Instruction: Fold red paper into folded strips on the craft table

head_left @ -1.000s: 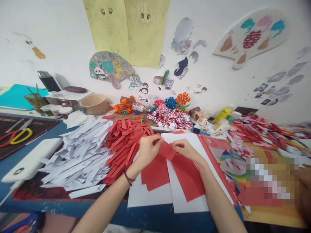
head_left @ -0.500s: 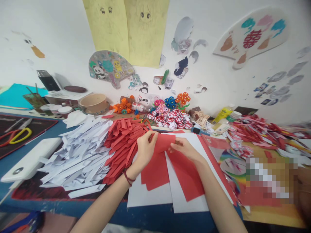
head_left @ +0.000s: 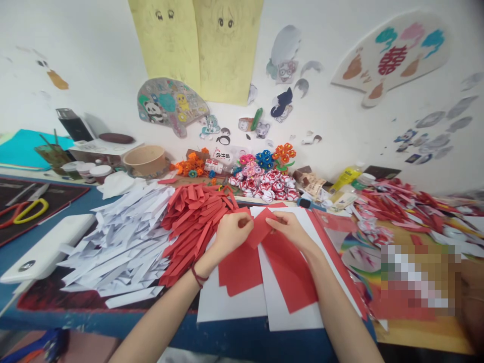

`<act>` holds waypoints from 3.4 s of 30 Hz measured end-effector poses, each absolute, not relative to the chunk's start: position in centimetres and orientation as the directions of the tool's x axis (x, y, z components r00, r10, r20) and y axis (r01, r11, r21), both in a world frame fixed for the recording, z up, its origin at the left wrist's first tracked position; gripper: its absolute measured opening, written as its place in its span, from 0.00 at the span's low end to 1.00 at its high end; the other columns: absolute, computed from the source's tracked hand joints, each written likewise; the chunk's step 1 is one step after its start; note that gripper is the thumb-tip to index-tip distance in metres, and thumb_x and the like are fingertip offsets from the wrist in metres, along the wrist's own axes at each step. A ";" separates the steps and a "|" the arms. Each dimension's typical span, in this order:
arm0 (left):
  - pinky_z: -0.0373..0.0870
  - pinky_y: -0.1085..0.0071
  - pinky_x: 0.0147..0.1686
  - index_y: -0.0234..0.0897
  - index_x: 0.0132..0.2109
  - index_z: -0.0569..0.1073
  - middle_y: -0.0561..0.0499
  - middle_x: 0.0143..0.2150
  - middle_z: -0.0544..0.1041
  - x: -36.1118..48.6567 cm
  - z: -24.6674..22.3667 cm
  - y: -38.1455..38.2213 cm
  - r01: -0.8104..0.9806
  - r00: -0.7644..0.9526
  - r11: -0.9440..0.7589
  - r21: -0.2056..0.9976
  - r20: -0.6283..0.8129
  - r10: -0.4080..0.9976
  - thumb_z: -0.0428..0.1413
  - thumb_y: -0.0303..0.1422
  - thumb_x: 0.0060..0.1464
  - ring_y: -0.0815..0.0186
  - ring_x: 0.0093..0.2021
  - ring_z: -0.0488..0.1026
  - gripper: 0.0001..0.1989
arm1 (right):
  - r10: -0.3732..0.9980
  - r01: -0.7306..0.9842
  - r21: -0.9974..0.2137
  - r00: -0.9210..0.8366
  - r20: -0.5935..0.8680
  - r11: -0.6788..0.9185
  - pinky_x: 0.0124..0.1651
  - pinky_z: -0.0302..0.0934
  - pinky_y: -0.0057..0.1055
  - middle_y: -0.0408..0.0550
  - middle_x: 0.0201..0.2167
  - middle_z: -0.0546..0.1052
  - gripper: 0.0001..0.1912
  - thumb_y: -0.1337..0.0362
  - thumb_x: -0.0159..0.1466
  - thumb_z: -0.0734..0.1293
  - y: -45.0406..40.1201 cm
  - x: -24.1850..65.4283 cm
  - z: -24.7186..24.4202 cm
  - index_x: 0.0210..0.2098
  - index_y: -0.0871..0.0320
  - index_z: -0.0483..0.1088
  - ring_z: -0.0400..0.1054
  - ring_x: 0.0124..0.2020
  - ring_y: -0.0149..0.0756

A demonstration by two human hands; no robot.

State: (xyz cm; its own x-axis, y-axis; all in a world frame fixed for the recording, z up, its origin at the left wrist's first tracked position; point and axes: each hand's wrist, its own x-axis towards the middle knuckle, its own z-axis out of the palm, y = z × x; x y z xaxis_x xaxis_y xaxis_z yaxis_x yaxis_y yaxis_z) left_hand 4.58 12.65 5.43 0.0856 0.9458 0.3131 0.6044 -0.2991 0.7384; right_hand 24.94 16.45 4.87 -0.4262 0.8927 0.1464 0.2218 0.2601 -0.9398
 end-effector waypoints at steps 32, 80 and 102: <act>0.67 0.62 0.49 0.40 0.59 0.62 0.44 0.54 0.71 6.4 4.9 11.2 0.782 0.275 -0.500 0.372 0.514 0.813 0.56 0.38 0.55 0.56 0.52 0.69 0.26 | 0.960 0.259 -0.928 -0.151 0.235 0.268 0.21 0.50 0.26 0.38 0.17 0.65 0.17 0.50 0.58 0.68 16.0 23.4 4.4 0.29 0.60 0.70 0.57 0.18 0.28; 0.68 0.72 0.40 0.33 0.33 0.76 0.49 0.34 0.78 4.8 6.1 12.5 0.183 0.083 -0.284 0.941 0.274 0.958 0.57 0.30 0.49 0.65 0.37 0.74 0.05 | 0.894 0.294 -0.882 -0.372 0.250 0.369 0.41 0.65 0.33 0.48 0.34 0.80 0.11 0.56 0.61 0.66 14.8 23.3 6.0 0.33 0.57 0.77 0.72 0.36 0.40; 0.69 0.72 0.38 0.33 0.31 0.76 0.49 0.32 0.79 5.3 6.4 11.9 0.261 0.144 -0.323 0.910 0.294 0.945 0.55 0.28 0.50 0.65 0.34 0.75 0.05 | 0.844 0.308 -0.849 -0.473 0.254 0.428 0.38 0.63 0.32 0.47 0.29 0.78 0.11 0.60 0.62 0.63 14.4 23.2 6.3 0.29 0.58 0.75 0.69 0.33 0.38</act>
